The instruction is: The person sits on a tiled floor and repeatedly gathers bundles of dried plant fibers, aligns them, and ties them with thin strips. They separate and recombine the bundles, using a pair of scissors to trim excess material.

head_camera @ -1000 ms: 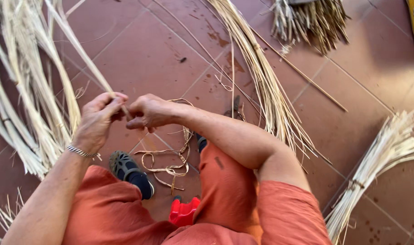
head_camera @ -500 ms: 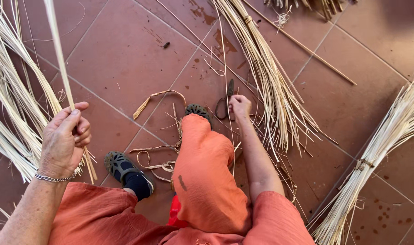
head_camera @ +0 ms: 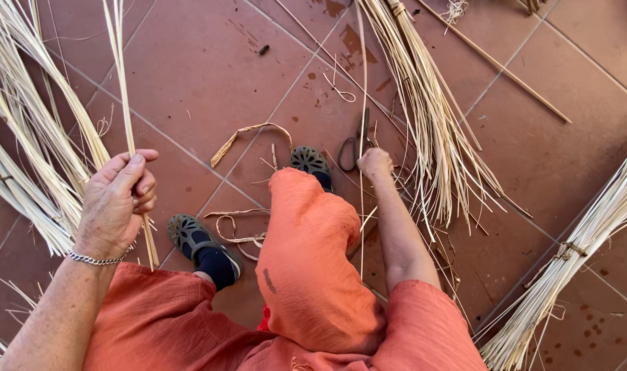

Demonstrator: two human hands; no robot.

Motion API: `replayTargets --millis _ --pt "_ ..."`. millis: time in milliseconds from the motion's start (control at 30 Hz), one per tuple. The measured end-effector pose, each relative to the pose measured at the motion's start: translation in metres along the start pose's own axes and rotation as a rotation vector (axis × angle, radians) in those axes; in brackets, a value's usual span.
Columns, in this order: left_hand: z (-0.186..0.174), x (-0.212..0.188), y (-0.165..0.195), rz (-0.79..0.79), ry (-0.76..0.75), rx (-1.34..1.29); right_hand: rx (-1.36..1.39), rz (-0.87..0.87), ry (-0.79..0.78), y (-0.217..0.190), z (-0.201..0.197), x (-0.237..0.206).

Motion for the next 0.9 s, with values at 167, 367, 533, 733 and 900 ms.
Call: replayTargets --millis 167,367,533,733,900 --pt "-0.002 -0.005 0.005 0.025 0.000 -0.031 0.450 -0.146 0.139 0.017 -0.035 0.001" --pt "-0.002 -0.013 0.005 0.032 -0.078 -0.099 1.205 -0.474 0.289 -0.042 -0.128 -0.005" --pt "-0.011 -0.008 0.013 0.127 -0.095 -0.158 1.511 -0.682 0.326 -0.152 -0.214 -0.028" --pt "-0.032 0.003 0.009 0.182 -0.093 -0.213 1.577 -0.857 0.009 -0.270 -0.255 -0.093" --pt "-0.041 0.008 -0.001 0.161 -0.103 -0.190 1.456 -0.876 -0.260 -0.318 -0.238 -0.135"
Point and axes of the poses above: each hand's wrist, its own x-axis towards the middle knuckle, its own z-axis out of the palm, y = z × x, the point moved 3 cm from there along x, towards the middle knuckle, and after that the axes turned 10 degrees about y, right-handed, at the moved point
